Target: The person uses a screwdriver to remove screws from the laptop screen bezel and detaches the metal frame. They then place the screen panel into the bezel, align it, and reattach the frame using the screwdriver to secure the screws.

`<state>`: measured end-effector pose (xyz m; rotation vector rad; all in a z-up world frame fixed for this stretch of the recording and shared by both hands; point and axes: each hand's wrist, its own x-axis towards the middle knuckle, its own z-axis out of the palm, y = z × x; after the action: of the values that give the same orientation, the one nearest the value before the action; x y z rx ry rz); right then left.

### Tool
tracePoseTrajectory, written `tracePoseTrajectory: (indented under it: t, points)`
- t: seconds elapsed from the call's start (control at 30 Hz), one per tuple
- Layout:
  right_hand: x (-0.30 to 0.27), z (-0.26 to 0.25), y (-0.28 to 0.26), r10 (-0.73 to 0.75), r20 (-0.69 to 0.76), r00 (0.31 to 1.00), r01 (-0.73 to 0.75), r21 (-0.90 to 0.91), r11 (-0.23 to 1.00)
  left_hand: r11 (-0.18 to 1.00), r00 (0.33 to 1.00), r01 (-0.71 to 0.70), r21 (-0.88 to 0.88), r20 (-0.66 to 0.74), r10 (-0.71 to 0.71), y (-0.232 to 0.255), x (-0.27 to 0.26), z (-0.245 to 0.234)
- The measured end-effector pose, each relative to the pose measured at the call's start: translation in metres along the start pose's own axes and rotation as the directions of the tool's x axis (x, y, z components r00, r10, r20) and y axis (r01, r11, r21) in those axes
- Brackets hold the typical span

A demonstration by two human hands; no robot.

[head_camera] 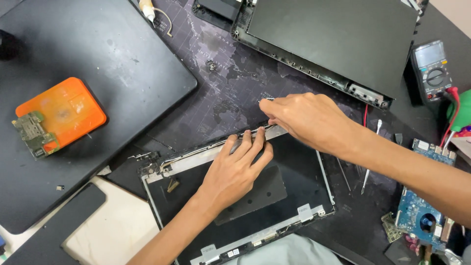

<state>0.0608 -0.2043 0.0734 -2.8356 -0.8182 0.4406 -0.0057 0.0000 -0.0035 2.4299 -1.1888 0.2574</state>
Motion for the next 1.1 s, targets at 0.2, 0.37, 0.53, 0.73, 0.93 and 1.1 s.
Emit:
tracePoseTrajectory:
  t: [0.2, 0.37, 0.53, 0.73, 0.93, 1.1]
  points:
    - [-0.007, 0.007, -0.003, -0.145, -0.029, 0.989, 0.137, -0.183, 0.974, 1.0, 1.0, 0.003, 0.01, -0.012, -0.003, 0.001, 0.0, 0.0]
    - [-0.007, 0.012, -0.006, -0.21, -0.034, 0.977, 0.196, -0.242, 0.95, 1.0, 1.0, 0.001, -0.002, -0.012, -0.001, 0.001, 0.001, 0.0]
    - [-0.009, -0.004, 0.005, -0.191, -0.08, 0.978, 0.175, -0.173, 0.969, 1.0, 1.0, -0.009, 0.011, 0.006, 0.009, 0.0, 0.001, 0.002]
    - [-0.032, -0.024, 0.018, 0.189, -0.302, 0.934, -0.081, 0.338, 0.938, 1.0, 0.999, 0.015, -0.023, 0.029, -0.014, 0.0, 0.006, -0.002]
    - [-0.048, -0.008, 0.031, 0.38, -0.275, 0.883, -0.187, 0.537, 0.822, 0.995, 0.995, 0.062, -0.084, 0.084, -0.055, 0.004, 0.021, 0.003]
    - [-0.043, -0.009, 0.028, 0.27, -0.338, 0.902, -0.129, 0.387, 0.913, 0.997, 0.996, 0.056, 0.056, 0.066, -0.06, 0.011, 0.03, 0.007]
